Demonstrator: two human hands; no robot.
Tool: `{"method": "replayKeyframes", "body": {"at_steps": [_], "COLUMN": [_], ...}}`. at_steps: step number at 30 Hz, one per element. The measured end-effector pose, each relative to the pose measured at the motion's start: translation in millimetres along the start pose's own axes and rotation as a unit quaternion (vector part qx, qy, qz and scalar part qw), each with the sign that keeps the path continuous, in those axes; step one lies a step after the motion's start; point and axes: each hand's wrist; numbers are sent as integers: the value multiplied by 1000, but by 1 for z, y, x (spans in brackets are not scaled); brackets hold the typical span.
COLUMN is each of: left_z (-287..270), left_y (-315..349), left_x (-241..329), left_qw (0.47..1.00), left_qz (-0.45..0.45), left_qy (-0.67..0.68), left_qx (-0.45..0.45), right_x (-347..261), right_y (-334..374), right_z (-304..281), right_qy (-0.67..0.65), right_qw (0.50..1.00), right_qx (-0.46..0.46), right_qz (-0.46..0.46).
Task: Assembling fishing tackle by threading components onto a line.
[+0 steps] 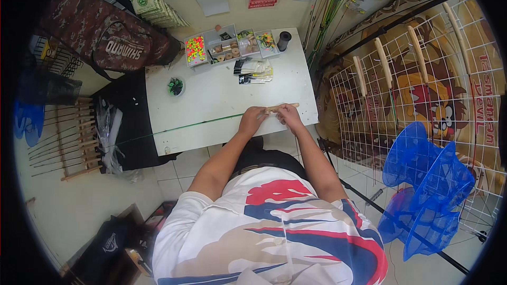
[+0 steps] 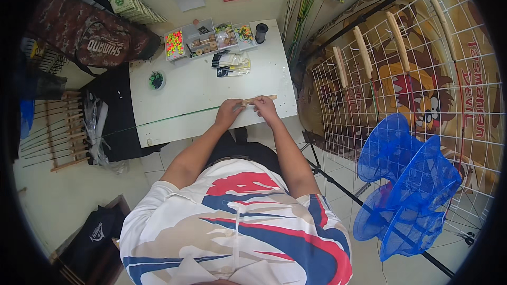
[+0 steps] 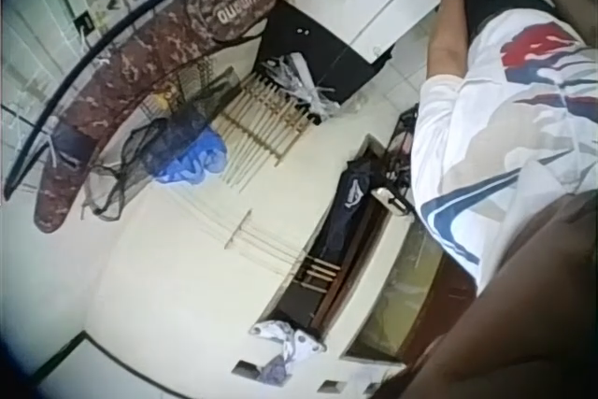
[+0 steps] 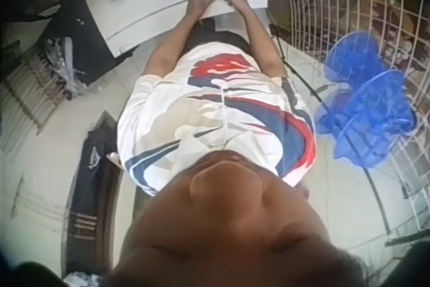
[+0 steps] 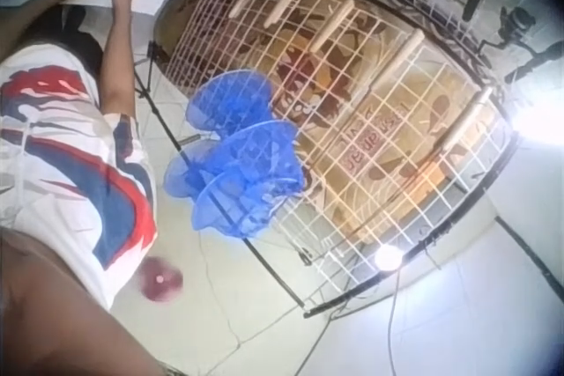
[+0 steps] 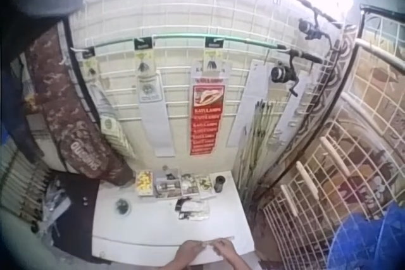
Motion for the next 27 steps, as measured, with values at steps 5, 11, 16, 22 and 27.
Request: {"method": "replayKeyframes", "body": {"at_steps": [5, 11, 16, 22, 27], "left_z": [2, 5, 7, 8, 4], "left_y": [-6, -6, -11, -16, -17], "left_x": [4, 2, 2, 8, 11], "left_qw": [1000, 1000, 999, 999, 1000], "left_qz": [22, 15, 41, 29, 1], "left_qy": [12, 7, -10, -12, -20], "left_qx": [10, 6, 11, 6, -6], "right_x": [0, -7, -3, 10, 6], "right_y": [-4, 3, 1, -16, -13], "right_z": [-7, -3, 0, -2, -4], "right_qy": [-31, -28, 52, 90, 259], "right_qw": [999, 999, 998, 983, 946], "right_qx": [-6, -29, -7, -29, 41], "right_qz": [-16, 5, -25, -155, -189]}}
Point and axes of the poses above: each hand's wrist, its own y-axis away from the middle knuckle, its own z-axis out of the palm, x = y × z, and after that the axes turned 15 degrees about z, right-handed
